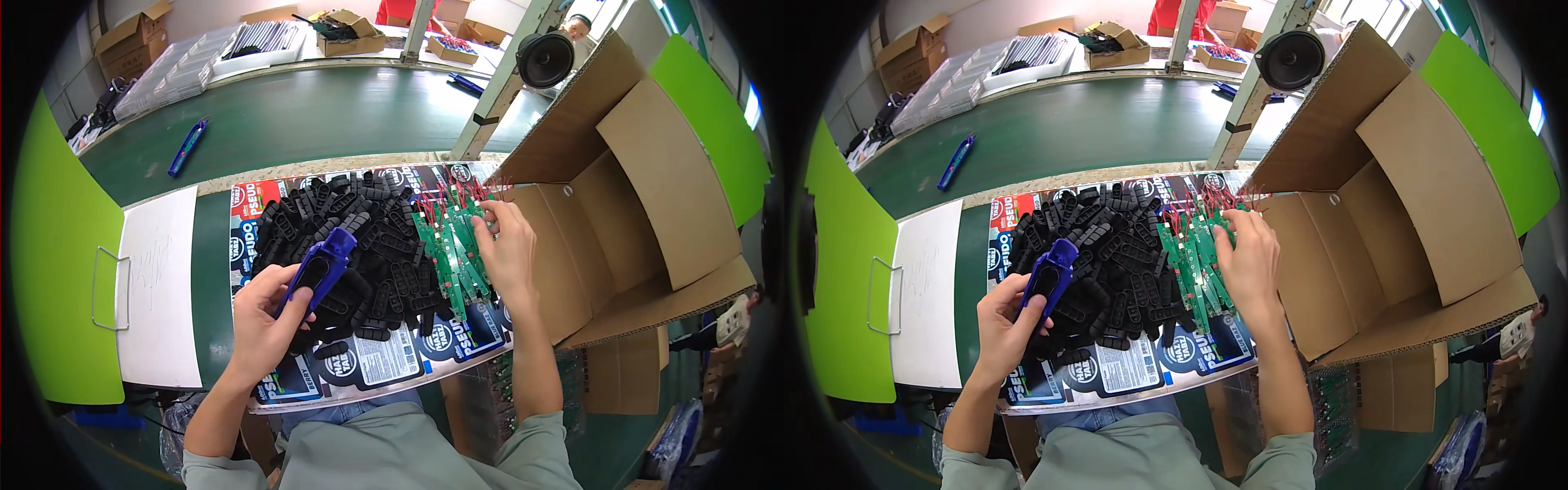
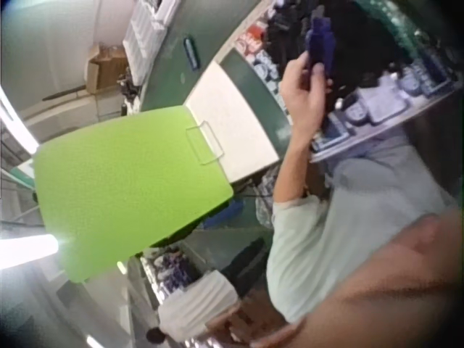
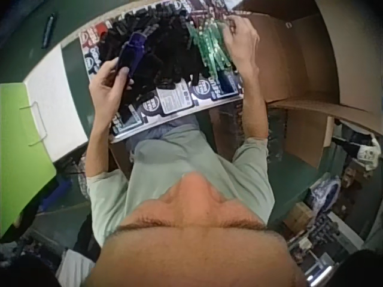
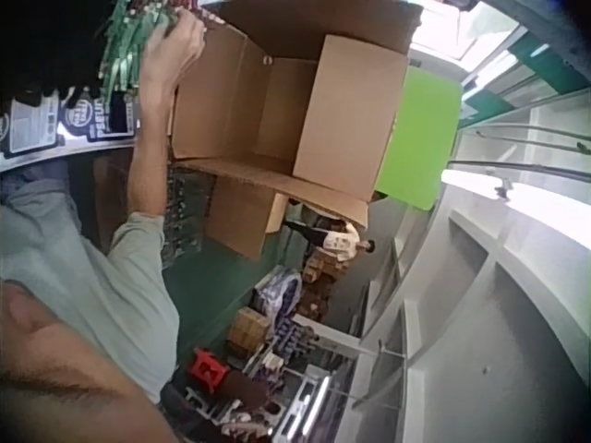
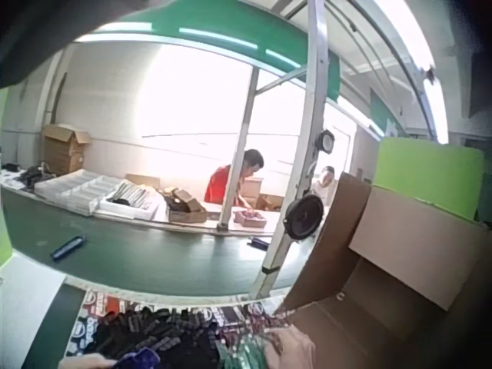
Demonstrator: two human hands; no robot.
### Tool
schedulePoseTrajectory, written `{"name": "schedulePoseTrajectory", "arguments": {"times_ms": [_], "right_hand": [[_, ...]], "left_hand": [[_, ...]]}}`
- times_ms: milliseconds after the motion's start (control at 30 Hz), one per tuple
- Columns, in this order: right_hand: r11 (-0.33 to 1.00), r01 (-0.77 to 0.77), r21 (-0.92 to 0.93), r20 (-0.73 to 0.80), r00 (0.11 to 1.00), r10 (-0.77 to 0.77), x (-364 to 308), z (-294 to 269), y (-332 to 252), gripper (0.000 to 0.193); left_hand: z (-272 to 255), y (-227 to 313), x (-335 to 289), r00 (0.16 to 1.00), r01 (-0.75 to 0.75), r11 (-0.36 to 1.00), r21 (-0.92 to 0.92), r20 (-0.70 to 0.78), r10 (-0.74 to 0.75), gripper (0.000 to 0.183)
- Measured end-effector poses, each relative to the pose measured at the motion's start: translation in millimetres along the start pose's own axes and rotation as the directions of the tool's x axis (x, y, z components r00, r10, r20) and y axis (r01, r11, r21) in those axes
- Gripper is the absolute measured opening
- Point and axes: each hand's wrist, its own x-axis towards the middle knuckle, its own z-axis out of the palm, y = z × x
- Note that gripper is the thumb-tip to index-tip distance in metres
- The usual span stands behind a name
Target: The person inserts green circuit boards into blue plastic casings at a workbench. They repeatedly pick up a circuit board, align it with a casing, and press it into place before setting the assembled unit aside. The person also organizes a pile of black plastic components on the table.
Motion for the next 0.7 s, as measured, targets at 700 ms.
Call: {"name": "schedulePoseTrajectory", "arguments": {"times_ms": [700], "right_hand": [[0.845, 0.060, 0.532, -0.128, 0.992, 0.010, 1.6, -45.8, -55.8, 0.036]], "left_hand": [[4.6, -2.5, -1.5, 0.993, 0.120, 0.970, -0.211, 0.027, -0.117, 0.030]]}}
